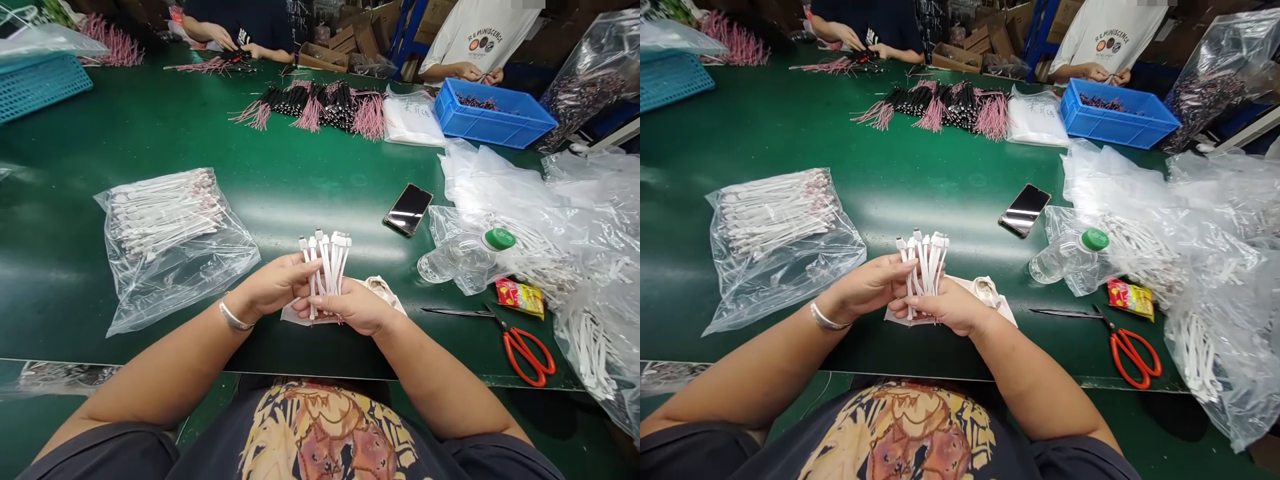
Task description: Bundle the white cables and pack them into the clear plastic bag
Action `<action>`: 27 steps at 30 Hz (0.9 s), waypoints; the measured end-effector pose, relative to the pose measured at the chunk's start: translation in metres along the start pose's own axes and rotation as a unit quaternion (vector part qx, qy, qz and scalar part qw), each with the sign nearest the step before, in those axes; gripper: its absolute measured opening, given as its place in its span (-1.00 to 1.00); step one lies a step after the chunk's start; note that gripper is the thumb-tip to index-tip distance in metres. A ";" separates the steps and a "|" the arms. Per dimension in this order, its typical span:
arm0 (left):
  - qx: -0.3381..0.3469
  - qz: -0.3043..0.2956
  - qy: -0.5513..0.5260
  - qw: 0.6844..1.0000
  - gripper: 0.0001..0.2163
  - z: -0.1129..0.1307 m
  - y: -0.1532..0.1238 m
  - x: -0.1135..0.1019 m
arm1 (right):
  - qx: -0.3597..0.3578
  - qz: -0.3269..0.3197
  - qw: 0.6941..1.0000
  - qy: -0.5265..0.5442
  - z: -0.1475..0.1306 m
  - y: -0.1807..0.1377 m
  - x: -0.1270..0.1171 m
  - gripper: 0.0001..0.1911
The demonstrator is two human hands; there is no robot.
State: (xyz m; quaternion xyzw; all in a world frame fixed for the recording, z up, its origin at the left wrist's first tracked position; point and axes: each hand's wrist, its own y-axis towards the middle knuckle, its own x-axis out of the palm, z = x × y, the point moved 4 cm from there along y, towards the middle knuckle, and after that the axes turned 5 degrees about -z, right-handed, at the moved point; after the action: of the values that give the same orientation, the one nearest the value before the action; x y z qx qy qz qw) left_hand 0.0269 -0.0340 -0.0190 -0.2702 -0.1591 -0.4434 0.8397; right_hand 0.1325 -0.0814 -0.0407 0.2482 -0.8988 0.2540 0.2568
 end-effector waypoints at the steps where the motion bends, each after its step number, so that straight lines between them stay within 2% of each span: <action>1: 0.003 0.004 -0.012 1.000 -0.68 -0.001 0.001 0.000 | 0.007 0.001 1.000 -0.002 0.001 0.000 0.000 -0.63; 5: 0.030 0.026 -0.028 0.999 -0.70 0.000 0.000 0.001 | 0.017 0.009 1.000 0.000 0.004 0.001 -0.001 -0.61; 14: 0.038 0.026 -0.073 0.996 -0.59 0.000 -0.001 -0.002 | 0.010 0.006 1.000 -0.001 0.003 0.000 -0.003 -0.62; 19: 0.046 0.036 -0.023 0.998 -0.58 0.002 -0.003 0.002 | 0.016 0.013 1.000 0.000 0.003 0.000 -0.002 -0.59; 25: 0.103 0.139 0.016 0.985 -0.78 0.004 -0.003 -0.002 | 0.024 -0.023 0.999 -0.040 0.002 0.000 0.002 -0.52; 27: 0.123 0.165 0.020 0.978 -0.79 0.004 -0.003 -0.004 | 0.020 -0.029 0.998 -0.058 0.002 0.000 0.003 -0.50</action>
State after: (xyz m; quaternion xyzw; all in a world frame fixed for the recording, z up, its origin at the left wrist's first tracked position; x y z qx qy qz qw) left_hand 0.0224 -0.0306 -0.0165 -0.1789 -0.1487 -0.2812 0.9310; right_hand 0.1303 -0.0835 -0.0400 0.2936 -0.8994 0.2493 0.2069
